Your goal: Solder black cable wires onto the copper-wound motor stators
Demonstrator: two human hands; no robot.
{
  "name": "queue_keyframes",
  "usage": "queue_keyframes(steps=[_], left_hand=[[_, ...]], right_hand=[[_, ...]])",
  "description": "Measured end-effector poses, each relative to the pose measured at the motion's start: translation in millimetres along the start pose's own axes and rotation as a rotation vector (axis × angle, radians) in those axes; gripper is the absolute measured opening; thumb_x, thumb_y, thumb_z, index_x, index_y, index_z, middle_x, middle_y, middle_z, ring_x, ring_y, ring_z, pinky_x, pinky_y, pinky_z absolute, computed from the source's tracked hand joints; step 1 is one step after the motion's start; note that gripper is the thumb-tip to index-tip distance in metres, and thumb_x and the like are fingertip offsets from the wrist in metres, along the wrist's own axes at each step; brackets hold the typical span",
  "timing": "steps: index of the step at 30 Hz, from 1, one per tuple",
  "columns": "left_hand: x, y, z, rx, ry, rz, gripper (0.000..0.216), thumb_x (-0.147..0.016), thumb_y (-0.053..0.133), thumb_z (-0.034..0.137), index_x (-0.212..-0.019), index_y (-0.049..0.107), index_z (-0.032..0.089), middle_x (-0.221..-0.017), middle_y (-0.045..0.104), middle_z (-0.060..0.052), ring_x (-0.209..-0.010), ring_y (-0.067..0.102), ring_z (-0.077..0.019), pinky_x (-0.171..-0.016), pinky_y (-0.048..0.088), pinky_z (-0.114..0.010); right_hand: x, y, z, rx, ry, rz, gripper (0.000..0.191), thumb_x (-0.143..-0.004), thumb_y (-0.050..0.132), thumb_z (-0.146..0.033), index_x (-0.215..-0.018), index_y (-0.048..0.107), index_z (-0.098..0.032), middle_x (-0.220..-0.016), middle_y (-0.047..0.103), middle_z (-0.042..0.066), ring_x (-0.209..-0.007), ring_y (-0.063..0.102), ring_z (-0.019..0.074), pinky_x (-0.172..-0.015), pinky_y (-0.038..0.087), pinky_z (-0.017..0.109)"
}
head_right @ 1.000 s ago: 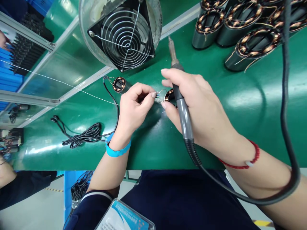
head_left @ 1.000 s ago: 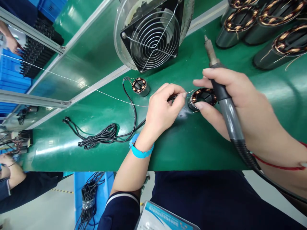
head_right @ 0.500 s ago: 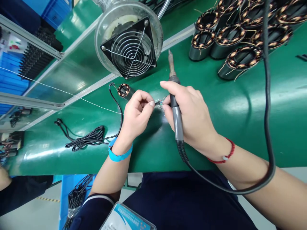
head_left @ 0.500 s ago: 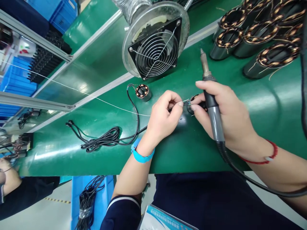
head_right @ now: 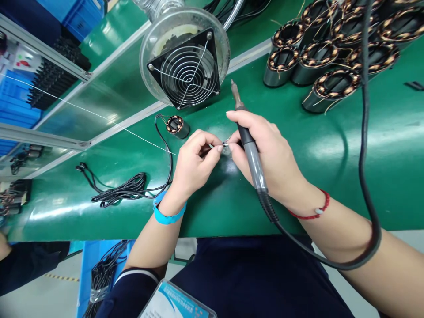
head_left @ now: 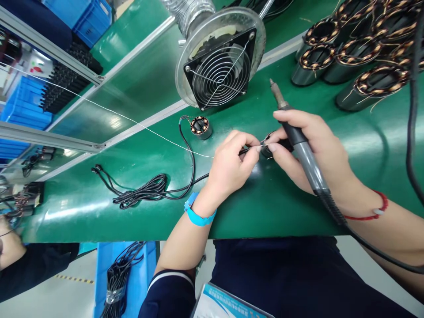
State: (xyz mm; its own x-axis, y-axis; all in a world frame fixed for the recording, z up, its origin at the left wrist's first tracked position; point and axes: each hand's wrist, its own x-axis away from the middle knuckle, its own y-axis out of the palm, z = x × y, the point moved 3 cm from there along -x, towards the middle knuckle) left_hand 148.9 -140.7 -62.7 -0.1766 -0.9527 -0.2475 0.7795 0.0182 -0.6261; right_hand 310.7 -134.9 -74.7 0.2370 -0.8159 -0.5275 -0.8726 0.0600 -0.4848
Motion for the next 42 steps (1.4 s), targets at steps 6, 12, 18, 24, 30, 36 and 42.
queue_keyframes(steps=[6, 12, 18, 24, 30, 36, 42], left_hand=[[-4.2, 2.7, -4.9, 0.009, -0.133, 0.012, 0.013, -0.084, 0.061, 0.009, -0.075, 0.058, 0.019, -0.078, 0.061, 0.001, -0.075, 0.056, -0.0119, -0.069, 0.044, -0.025], [-4.0, 5.8, -10.6, 0.164, -0.265, 0.034, 0.010, -0.083, 0.061, 0.010, -0.076, 0.061, 0.017, -0.076, 0.062, 0.002, -0.071, 0.054, -0.0104, -0.068, 0.043, -0.024], [-0.1, 9.6, -10.3, 0.206, -0.285, 0.031, 0.011, -0.082, 0.061, 0.010, -0.074, 0.058, 0.018, -0.075, 0.061, 0.002, -0.066, 0.049, -0.0098, -0.063, 0.041, -0.024], [-2.2, 7.4, -5.2, 0.104, -0.178, 0.103, 0.014, -0.083, 0.058, 0.009, -0.074, 0.054, 0.020, -0.076, 0.059, 0.002, -0.076, 0.055, -0.0118, -0.070, 0.042, -0.026], [-4.6, 5.8, -2.2, 0.034, -0.139, 0.107, 0.017, -0.083, 0.057, 0.008, -0.074, 0.051, 0.020, -0.075, 0.058, 0.002, -0.075, 0.055, -0.0124, -0.071, 0.043, -0.026], [-5.6, 5.9, -2.8, -0.021, -0.107, 0.082, 0.017, -0.085, 0.057, 0.010, -0.075, 0.049, 0.021, -0.076, 0.059, 0.001, -0.078, 0.056, -0.0136, -0.073, 0.044, -0.028], [-5.2, 6.7, -4.9, -0.054, -0.099, 0.066, 0.015, -0.089, 0.056, 0.013, -0.077, 0.051, 0.021, -0.080, 0.059, 0.000, -0.080, 0.055, -0.0144, -0.075, 0.045, -0.029]], right_hand=[[-3.4, -0.4, 9.1, 0.130, -0.024, -0.064, 0.051, -0.089, 0.061, -0.023, -0.139, 0.052, -0.031, -0.095, 0.072, -0.001, -0.096, 0.067, 0.0247, -0.085, 0.054, 0.042], [-6.6, 4.7, 16.8, 0.207, -0.048, -0.002, 0.046, -0.091, 0.063, -0.026, -0.137, 0.053, -0.025, -0.093, 0.073, 0.002, -0.091, 0.067, 0.0248, -0.082, 0.055, 0.042], [6.7, -16.8, -3.9, 0.240, -0.057, 0.081, 0.039, -0.098, 0.059, -0.028, -0.137, 0.058, -0.027, -0.104, 0.075, 0.003, -0.095, 0.072, 0.0228, -0.085, 0.059, 0.040], [34.5, -33.1, -9.0, 0.047, -0.049, 0.257, 0.030, -0.090, 0.071, -0.029, -0.119, 0.071, -0.025, -0.097, 0.076, 0.005, -0.077, 0.074, 0.0212, -0.065, 0.058, 0.033], [42.9, -31.2, -5.3, -0.009, -0.113, 0.239, 0.017, -0.092, 0.067, -0.029, -0.107, 0.073, -0.023, -0.088, 0.076, 0.003, -0.064, 0.070, 0.0160, -0.053, 0.054, 0.027], [40.0, -29.1, -5.5, -0.032, -0.106, 0.198, 0.019, -0.092, 0.067, -0.025, -0.109, 0.072, -0.022, -0.088, 0.076, 0.003, -0.062, 0.069, 0.0151, -0.051, 0.052, 0.027], [40.2, -28.8, -5.8, 0.009, -0.089, 0.191, 0.016, -0.092, 0.066, -0.028, -0.105, 0.073, -0.024, -0.086, 0.075, 0.003, -0.064, 0.071, 0.0173, -0.053, 0.056, 0.028]])
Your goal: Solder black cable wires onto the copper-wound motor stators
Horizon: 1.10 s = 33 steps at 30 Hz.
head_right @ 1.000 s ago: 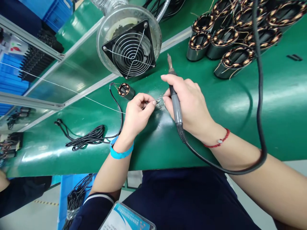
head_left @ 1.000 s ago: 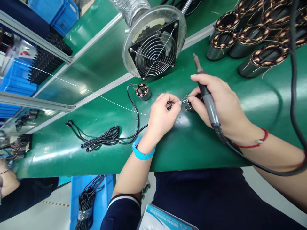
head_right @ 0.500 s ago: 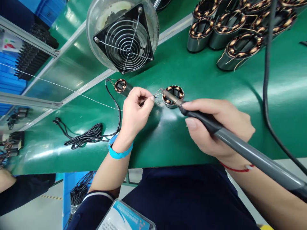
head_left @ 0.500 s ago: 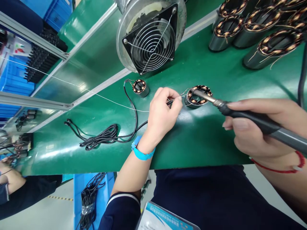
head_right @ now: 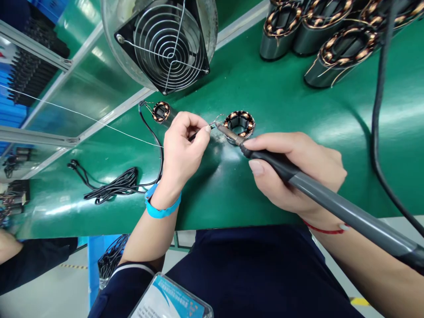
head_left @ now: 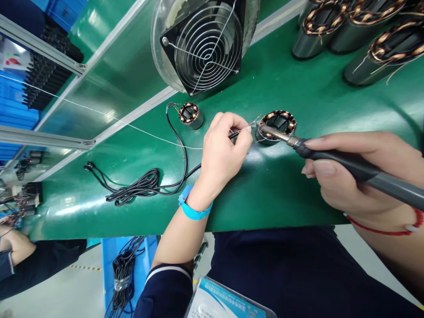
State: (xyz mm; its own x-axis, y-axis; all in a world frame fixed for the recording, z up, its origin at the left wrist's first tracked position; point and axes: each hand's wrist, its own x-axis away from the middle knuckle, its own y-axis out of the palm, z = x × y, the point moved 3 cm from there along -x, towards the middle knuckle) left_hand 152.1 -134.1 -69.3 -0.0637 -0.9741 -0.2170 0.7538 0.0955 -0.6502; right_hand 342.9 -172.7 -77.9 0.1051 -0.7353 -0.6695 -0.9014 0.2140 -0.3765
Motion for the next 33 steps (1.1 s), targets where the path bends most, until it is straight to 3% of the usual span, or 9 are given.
queue_keyframes(steps=[3, 9, 14, 19, 25, 27, 33], left_hand=[[-0.1, -0.2, -0.1, 0.014, 0.001, 0.012, 0.015, -0.088, 0.057, 0.012, -0.077, 0.051, 0.021, -0.079, 0.059, 0.000, -0.080, 0.054, -0.0147, -0.075, 0.045, -0.029], [-0.7, -0.6, 0.9, 0.019, 0.023, 0.016, 0.017, -0.088, 0.058, 0.011, -0.076, 0.051, 0.022, -0.078, 0.058, 0.000, -0.079, 0.055, -0.0151, -0.075, 0.045, -0.030], [-0.8, -1.5, 2.2, 0.013, 0.015, 0.026, 0.018, -0.087, 0.059, 0.010, -0.075, 0.052, 0.022, -0.079, 0.058, 0.000, -0.080, 0.055, -0.0156, -0.076, 0.046, -0.031], [-0.6, -1.5, 2.7, 0.003, 0.041, 0.031, 0.019, -0.086, 0.060, 0.008, -0.075, 0.051, 0.021, -0.079, 0.058, 0.000, -0.081, 0.056, -0.0156, -0.077, 0.046, -0.030], [-0.5, -2.5, 4.9, -0.071, 0.053, 0.031, 0.019, -0.087, 0.058, 0.008, -0.076, 0.051, 0.021, -0.079, 0.059, 0.000, -0.080, 0.056, -0.0148, -0.075, 0.045, -0.029], [-0.2, -3.2, 6.0, -0.078, 0.054, 0.039, 0.019, -0.086, 0.058, 0.006, -0.076, 0.051, 0.021, -0.079, 0.059, 0.000, -0.079, 0.055, -0.0144, -0.073, 0.044, -0.028], [0.2, -4.3, 6.8, -0.045, 0.076, 0.057, 0.019, -0.084, 0.058, 0.004, -0.075, 0.051, 0.020, -0.078, 0.060, 0.000, -0.079, 0.056, -0.0137, -0.074, 0.045, -0.027]], right_hand=[[1.1, 0.2, 0.3, -0.015, 0.019, -0.036, 0.015, -0.091, 0.066, -0.029, -0.104, 0.073, -0.023, -0.087, 0.076, 0.003, -0.065, 0.071, 0.0176, -0.054, 0.057, 0.029], [2.8, -1.8, 0.3, 0.032, 0.036, 0.031, 0.019, -0.092, 0.067, -0.033, -0.107, 0.073, -0.023, -0.092, 0.076, 0.005, -0.071, 0.073, 0.0191, -0.059, 0.057, 0.031], [2.1, 1.2, 0.9, -0.020, -0.013, 0.004, 0.018, -0.091, 0.067, -0.029, -0.107, 0.072, -0.023, -0.088, 0.076, 0.003, -0.065, 0.071, 0.0177, -0.053, 0.055, 0.029], [-2.1, -3.3, -3.4, 0.080, -0.011, 0.024, 0.021, -0.095, 0.065, -0.034, -0.112, 0.071, -0.023, -0.092, 0.076, 0.004, -0.074, 0.073, 0.0183, -0.062, 0.057, 0.030], [-29.1, -2.4, -15.8, 0.137, 0.171, -0.206, 0.033, -0.100, 0.059, -0.028, -0.133, 0.062, -0.030, -0.128, 0.068, 0.000, -0.107, 0.071, 0.0210, -0.095, 0.059, 0.036], [-38.1, 1.4, -15.4, 0.149, 0.185, -0.233, 0.035, -0.103, 0.056, -0.030, -0.138, 0.059, -0.027, -0.135, 0.064, 0.000, -0.113, 0.068, 0.0197, -0.096, 0.058, 0.033], [-41.8, 20.5, -1.1, 0.171, 0.187, -0.323, 0.040, -0.098, 0.055, -0.027, -0.138, 0.055, -0.022, -0.115, 0.073, 0.002, -0.108, 0.069, 0.0236, -0.093, 0.057, 0.041]])
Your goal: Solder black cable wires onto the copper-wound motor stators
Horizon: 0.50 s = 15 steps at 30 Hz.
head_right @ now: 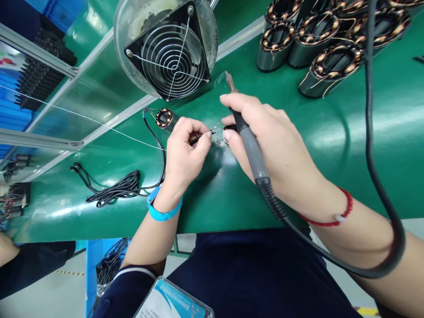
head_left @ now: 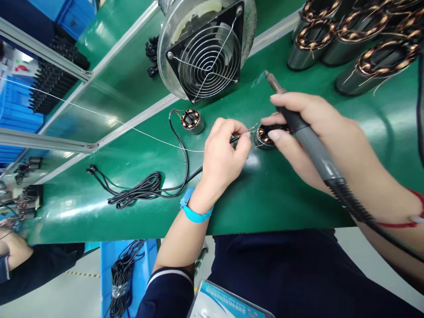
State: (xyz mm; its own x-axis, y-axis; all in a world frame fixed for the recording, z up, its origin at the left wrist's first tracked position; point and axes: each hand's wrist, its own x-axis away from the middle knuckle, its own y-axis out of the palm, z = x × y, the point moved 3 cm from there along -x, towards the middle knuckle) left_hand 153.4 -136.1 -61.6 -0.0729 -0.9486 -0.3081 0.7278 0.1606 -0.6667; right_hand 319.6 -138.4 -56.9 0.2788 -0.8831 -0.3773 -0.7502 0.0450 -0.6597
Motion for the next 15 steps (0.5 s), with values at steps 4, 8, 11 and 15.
queue_keyframes(steps=[4, 8, 11, 15], left_hand=[[-0.8, -1.0, -0.2, 0.061, -0.043, -0.013, 0.017, -0.083, 0.059, 0.005, -0.074, 0.053, 0.019, -0.078, 0.060, 0.000, -0.079, 0.057, -0.0126, -0.075, 0.046, -0.025], [-0.7, -0.2, -2.1, 0.198, -0.173, -0.074, 0.015, -0.082, 0.060, 0.007, -0.073, 0.056, 0.018, -0.074, 0.058, 0.002, -0.072, 0.054, -0.0106, -0.069, 0.044, -0.024], [1.4, 2.1, -5.3, 0.346, -0.296, -0.151, 0.013, -0.084, 0.058, 0.009, -0.074, 0.059, 0.018, -0.072, 0.057, 0.003, -0.062, 0.049, -0.0082, -0.060, 0.042, -0.022], [4.2, 0.3, -7.1, 0.424, -0.292, -0.159, 0.011, -0.087, 0.059, 0.013, -0.077, 0.063, 0.018, -0.075, 0.060, 0.002, -0.061, 0.051, -0.0078, -0.057, 0.043, -0.021]], right_hand=[[4.6, 6.2, 2.4, -0.017, -0.006, 0.061, 0.043, -0.095, 0.059, -0.026, -0.137, 0.053, -0.022, -0.111, 0.073, 0.002, -0.111, 0.067, 0.0236, -0.098, 0.054, 0.041], [7.2, 12.0, 2.2, 0.046, 0.014, 0.073, 0.045, -0.093, 0.058, -0.022, -0.138, 0.051, -0.025, -0.109, 0.072, 0.003, -0.108, 0.067, 0.0257, -0.097, 0.052, 0.043], [7.7, 18.8, 0.8, 0.074, -0.030, 0.050, 0.044, -0.094, 0.056, -0.024, -0.137, 0.050, -0.026, -0.103, 0.073, 0.002, -0.104, 0.067, 0.0279, -0.091, 0.052, 0.046], [8.5, 21.7, -1.3, 0.073, -0.060, 0.081, 0.041, -0.095, 0.055, -0.023, -0.135, 0.051, -0.024, -0.100, 0.073, 0.002, -0.101, 0.068, 0.0259, -0.089, 0.052, 0.044]])
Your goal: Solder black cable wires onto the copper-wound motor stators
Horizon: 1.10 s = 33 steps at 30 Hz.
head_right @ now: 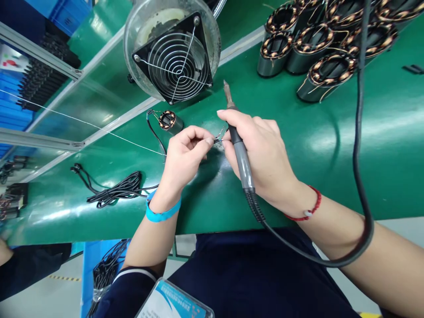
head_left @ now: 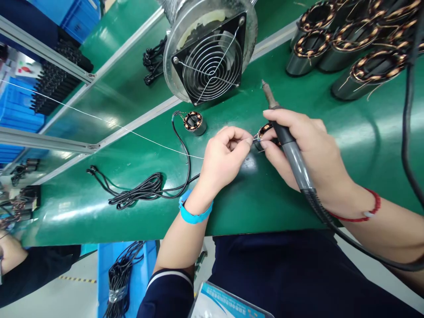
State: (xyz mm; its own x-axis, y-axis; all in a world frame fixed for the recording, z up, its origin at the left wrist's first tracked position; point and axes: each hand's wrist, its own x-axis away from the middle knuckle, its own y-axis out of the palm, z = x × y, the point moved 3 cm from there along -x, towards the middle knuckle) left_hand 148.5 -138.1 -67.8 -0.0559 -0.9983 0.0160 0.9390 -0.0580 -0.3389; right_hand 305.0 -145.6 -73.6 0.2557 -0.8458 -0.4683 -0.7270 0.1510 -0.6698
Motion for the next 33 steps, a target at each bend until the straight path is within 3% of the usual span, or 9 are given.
queue_keyframes(steps=[6, 12, 15, 21, 26, 33], left_hand=[[4.8, -5.8, 6.4, -0.184, 0.366, 0.027, 0.011, -0.090, 0.063, 0.017, -0.080, 0.065, 0.019, -0.082, 0.066, -0.001, -0.082, 0.062, -0.0134, -0.076, 0.050, -0.026], [7.9, -5.2, 7.1, -0.342, 0.532, -0.022, 0.010, -0.092, 0.060, 0.013, -0.085, 0.063, 0.019, -0.088, 0.067, -0.003, -0.087, 0.063, -0.0155, -0.079, 0.051, -0.030], [7.3, -5.6, 6.6, -0.345, 0.465, 0.005, 0.012, -0.089, 0.059, 0.010, -0.082, 0.063, 0.018, -0.085, 0.066, -0.002, -0.084, 0.062, -0.0144, -0.077, 0.050, -0.028], [1.7, -4.0, 2.2, -0.265, 0.198, 0.030, 0.013, -0.083, 0.060, 0.007, -0.076, 0.064, 0.017, -0.084, 0.066, -0.001, -0.082, 0.060, -0.0127, -0.075, 0.049, -0.026], [-1.6, -2.8, -2.4, -0.140, 0.039, 0.050, 0.012, -0.079, 0.063, 0.007, -0.072, 0.065, 0.017, -0.080, 0.064, 0.001, -0.067, 0.053, -0.0088, -0.066, 0.045, -0.024], [-2.1, -3.1, -3.1, -0.059, -0.048, 0.054, 0.009, -0.078, 0.065, 0.009, -0.072, 0.066, 0.016, -0.080, 0.063, 0.001, -0.062, 0.049, -0.0071, -0.061, 0.042, -0.022]], right_hand=[[-0.2, -4.5, -4.4, -0.071, -0.050, 0.052, 0.045, -0.093, 0.061, -0.017, -0.136, 0.051, -0.025, -0.098, 0.072, 0.001, -0.106, 0.067, 0.0224, -0.092, 0.052, 0.040], [-1.0, -1.8, -3.4, -0.149, -0.026, 0.073, 0.044, -0.093, 0.060, -0.017, -0.136, 0.053, -0.027, -0.121, 0.070, 0.003, -0.105, 0.068, 0.0221, -0.096, 0.054, 0.045], [-1.1, -1.6, 0.1, -0.137, -0.023, 0.061, 0.042, -0.094, 0.058, -0.019, -0.135, 0.053, -0.028, -0.126, 0.068, 0.002, -0.107, 0.068, 0.0221, -0.096, 0.055, 0.045], [-1.6, -7.0, 7.8, -0.108, -0.092, -0.064, 0.055, -0.091, 0.051, -0.013, -0.142, 0.046, -0.033, -0.109, 0.073, -0.002, -0.111, 0.066, 0.0226, -0.099, 0.052, 0.047], [-1.4, -8.6, 12.0, -0.113, -0.193, -0.135, 0.053, -0.089, 0.056, -0.022, -0.141, 0.047, -0.029, -0.103, 0.072, 0.002, -0.098, 0.067, 0.0251, -0.096, 0.051, 0.047], [-12.0, 0.3, 15.9, -0.012, -0.048, -0.028, 0.040, -0.095, 0.056, -0.025, -0.134, 0.054, -0.020, -0.095, 0.072, 0.006, -0.096, 0.064, 0.0260, -0.088, 0.053, 0.044]])
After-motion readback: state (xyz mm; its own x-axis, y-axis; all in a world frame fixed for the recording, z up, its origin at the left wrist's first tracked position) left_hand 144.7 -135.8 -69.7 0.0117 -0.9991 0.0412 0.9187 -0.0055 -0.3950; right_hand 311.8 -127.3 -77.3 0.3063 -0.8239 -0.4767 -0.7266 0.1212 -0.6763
